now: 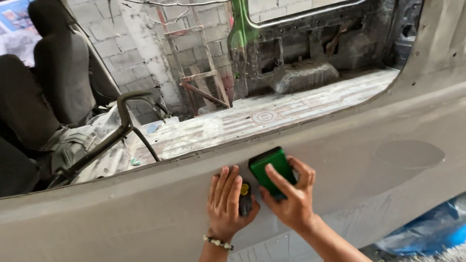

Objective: The person sands the side panel of a white car door using a green sanding block. They repeatedly dip the block into a bucket of water and wipe the surface with a yellow cloth while sanding the area around the window frame.

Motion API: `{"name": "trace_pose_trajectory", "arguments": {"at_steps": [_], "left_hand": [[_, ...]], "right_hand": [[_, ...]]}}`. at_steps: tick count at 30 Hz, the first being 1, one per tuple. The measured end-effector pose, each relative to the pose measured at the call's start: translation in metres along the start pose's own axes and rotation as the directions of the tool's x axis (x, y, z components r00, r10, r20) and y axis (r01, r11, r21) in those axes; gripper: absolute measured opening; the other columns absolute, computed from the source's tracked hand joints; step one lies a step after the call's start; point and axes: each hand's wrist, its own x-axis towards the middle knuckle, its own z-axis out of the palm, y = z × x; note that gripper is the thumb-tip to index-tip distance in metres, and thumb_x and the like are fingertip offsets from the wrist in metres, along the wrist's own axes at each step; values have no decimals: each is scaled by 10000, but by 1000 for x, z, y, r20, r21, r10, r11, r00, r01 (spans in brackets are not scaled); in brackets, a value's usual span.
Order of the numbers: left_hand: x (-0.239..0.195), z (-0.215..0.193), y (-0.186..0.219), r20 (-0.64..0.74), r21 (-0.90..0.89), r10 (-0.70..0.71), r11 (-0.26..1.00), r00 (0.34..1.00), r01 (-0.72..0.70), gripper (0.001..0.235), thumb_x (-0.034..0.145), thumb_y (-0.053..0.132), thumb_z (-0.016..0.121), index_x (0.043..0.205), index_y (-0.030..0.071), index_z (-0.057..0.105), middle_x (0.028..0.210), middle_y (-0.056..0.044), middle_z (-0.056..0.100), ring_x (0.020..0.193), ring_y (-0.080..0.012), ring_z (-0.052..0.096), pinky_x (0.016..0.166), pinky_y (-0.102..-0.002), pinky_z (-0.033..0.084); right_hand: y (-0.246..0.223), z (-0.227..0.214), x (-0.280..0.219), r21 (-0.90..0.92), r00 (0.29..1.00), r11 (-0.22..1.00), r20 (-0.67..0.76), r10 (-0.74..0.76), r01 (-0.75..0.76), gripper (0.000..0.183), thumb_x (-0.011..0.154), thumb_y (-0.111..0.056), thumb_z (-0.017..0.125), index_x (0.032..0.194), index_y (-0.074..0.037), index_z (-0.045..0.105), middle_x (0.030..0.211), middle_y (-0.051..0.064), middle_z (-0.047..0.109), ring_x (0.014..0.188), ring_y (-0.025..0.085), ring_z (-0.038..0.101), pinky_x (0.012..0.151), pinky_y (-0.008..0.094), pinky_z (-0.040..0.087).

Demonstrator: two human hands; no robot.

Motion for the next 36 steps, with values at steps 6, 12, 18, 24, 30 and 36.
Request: {"name": "trace_pose_trajectory", "arguments": {"at_steps": [6,12,18,24,30,36], "left_hand": [[-6,-7,-13,18,15,34,999,999,-34,511,906,239,686,1350,31,544,1398,-186,630,1373,-367,560,1169,-519,410],[-2,-25,-16,64,1,49,999,997,-49,472,888,241,694,1304,43,590,1384,-166,640,1354,-347,569,1146,-502,428],[-4,-18,-14,83,104,95,989,992,-103,374,885,257,698,1199,54,683,1385,-136,648,1351,-313,566,1125,-478,448],[-7,-12,-19,75,176,59,982,995,-71,312,890,269,700,1153,104,703,1400,-90,644,1359,-287,566,1133,-471,456],[-6,-7,-17,85,181,66,980,994,-80,304,874,276,716,1137,125,696,1438,-80,607,1387,-277,537,1139,-478,459],[-4,-6,-20,102,173,82,980,991,-99,306,861,268,723,1129,123,687,1454,-84,588,1395,-281,529,1142,-479,465]], "right_hand": [[-12,10,0,-20,998,998,-30,57,-58,640,691,-116,878,1300,-166,688,1393,220,472,1268,373,474,1029,471,460],[-1,-5,2,-124,995,988,51,-83,89,628,643,-147,896,1242,-178,711,1376,226,502,1255,376,472,996,508,436],[59,-22,-2,-59,997,997,-59,45,-48,623,747,-120,840,1346,-144,673,1422,206,437,1267,363,459,1032,456,458],[62,-16,4,18,995,999,-90,40,-39,662,755,-192,887,1372,-160,648,1470,203,416,1295,356,420,1059,443,405],[72,-15,3,17,994,999,-96,48,-46,624,769,-160,891,1351,-189,668,1512,190,449,1322,337,404,1073,446,386],[69,-11,3,63,989,995,-117,90,-83,600,806,-94,854,1365,-182,657,1497,180,435,1327,338,400,1078,430,400]]}}
